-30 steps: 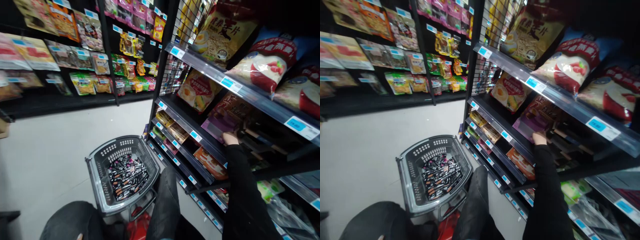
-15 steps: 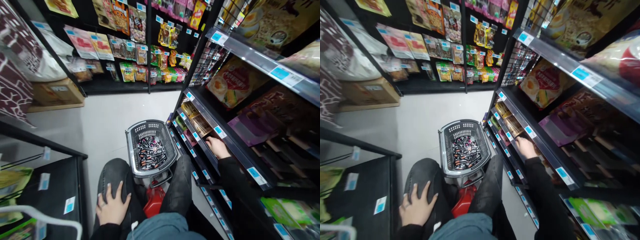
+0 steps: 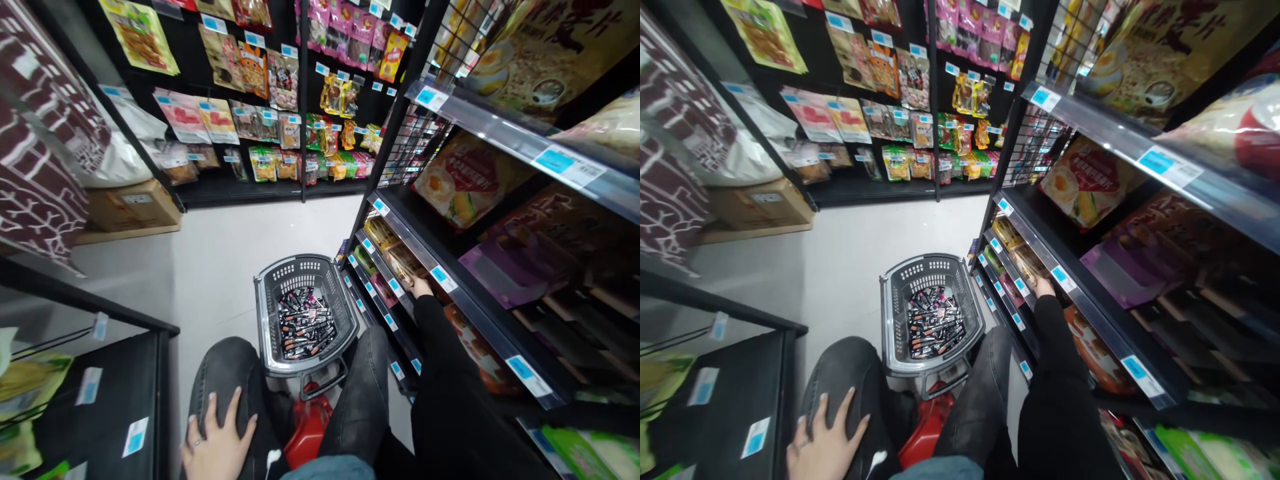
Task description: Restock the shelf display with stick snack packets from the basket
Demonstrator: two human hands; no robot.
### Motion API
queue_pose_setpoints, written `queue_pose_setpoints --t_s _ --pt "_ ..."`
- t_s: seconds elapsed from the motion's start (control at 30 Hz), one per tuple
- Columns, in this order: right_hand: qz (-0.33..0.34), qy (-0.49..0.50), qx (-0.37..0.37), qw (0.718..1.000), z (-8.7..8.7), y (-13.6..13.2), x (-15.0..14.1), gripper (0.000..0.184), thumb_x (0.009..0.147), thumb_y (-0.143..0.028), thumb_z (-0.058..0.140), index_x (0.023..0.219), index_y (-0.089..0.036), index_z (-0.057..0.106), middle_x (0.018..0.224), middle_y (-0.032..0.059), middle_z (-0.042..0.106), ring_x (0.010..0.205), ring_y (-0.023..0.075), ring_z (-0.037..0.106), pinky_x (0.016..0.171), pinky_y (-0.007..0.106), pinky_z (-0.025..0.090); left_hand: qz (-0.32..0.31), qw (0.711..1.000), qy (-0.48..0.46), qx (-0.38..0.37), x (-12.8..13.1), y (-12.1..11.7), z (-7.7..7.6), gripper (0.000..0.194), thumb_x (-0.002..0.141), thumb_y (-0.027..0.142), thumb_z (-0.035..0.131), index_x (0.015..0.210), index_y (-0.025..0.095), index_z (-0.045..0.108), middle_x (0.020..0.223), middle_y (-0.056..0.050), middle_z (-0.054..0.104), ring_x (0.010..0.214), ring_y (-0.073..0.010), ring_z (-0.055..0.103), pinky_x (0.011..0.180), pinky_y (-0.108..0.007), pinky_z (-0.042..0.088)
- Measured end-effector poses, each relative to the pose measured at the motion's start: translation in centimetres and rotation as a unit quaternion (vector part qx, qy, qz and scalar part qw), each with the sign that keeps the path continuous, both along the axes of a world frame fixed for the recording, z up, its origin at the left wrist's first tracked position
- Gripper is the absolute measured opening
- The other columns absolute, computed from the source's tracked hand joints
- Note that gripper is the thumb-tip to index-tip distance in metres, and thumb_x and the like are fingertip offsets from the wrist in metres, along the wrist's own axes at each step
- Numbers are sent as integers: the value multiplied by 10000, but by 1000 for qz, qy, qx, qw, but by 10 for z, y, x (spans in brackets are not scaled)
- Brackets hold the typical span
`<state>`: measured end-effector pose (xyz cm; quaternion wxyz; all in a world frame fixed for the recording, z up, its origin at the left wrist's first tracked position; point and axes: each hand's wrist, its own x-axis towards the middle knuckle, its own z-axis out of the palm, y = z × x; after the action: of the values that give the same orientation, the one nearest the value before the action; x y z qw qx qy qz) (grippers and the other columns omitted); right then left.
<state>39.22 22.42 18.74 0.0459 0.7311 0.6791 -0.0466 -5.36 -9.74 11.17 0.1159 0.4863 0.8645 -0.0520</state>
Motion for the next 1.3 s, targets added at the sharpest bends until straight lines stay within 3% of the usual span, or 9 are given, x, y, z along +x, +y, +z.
queue_pose_setpoints --t_s 0.23,0.43,0.6,0.7,0.83,0.9,0.97,1.1,1.3 --pt "-18 124 80 989 14 2 13 218 778 -292 529 944 -152 557 853 75 635 739 144 589 686 227 409 4 999 15 45 0 4 -10 623 771 495 410 1360 305 337 1476 -64 199 1294 -377 228 971 -502 270" --pt "-10 246 138 959 29 -10 -4 188 693 -358 558 739 -178 527 722 31 631 664 142 584 641 228 420 3 996 -12 87 1 1 -6 590 788 462 413 1338 249 392 1461 -115 220 1304 -410 181 957 -565 258" --pt "31 242 129 961 36 -49 -29 155 688 -334 557 711 -184 531 617 3 606 599 142 579 599 223 408 -90 974 -123 168 13 22 5 461 786 368 455 1200 189 549 1418 -145 318 1326 -363 170 1021 -608 73" --pt "92 243 118 959 47 -84 -42 155 724 -326 532 761 -177 546 621 4 596 581 135 567 580 217 405 -127 904 -355 201 37 69 23 451 746 422 518 1140 212 581 1319 -111 472 1280 -297 309 1056 -493 198" --pt "163 256 84 949 72 -139 -58 135 762 -281 509 829 -174 555 661 4 593 568 119 548 582 212 411 34 710 -696 101 74 149 59 617 749 553 485 1263 214 443 1306 -130 482 1150 -265 490 894 -419 427" --pt "199 262 61 942 85 -167 -65 109 770 -258 508 829 -177 552 690 8 593 594 120 551 595 214 413 90 628 -769 72 87 179 77 632 735 552 525 1271 234 428 1309 -125 483 1089 -252 537 797 -369 477" --pt "233 256 43 937 95 -194 -73 80 775 -239 510 818 -181 546 708 11 588 634 128 556 609 218 411 75 569 -819 11 92 194 93 613 734 535 541 1242 200 472 1206 -127 572 972 -253 596 731 -353 491" --pt "266 238 -12 934 106 -239 -86 77 784 -228 507 851 -196 529 714 4 585 661 137 568 606 221 408 44 512 -857 -44 85 180 116 633 712 399 605 1269 142 449 1053 -110 653 822 -233 637 698 -320 488" --pt "261 181 -50 947 110 -271 -100 90 792 -202 464 872 -195 504 770 24 578 707 163 587 633 244 418 18 490 -872 -11 67 123 124 762 643 220 580 1355 242 312 1242 -59 547 1038 -252 568 775 -305 472"
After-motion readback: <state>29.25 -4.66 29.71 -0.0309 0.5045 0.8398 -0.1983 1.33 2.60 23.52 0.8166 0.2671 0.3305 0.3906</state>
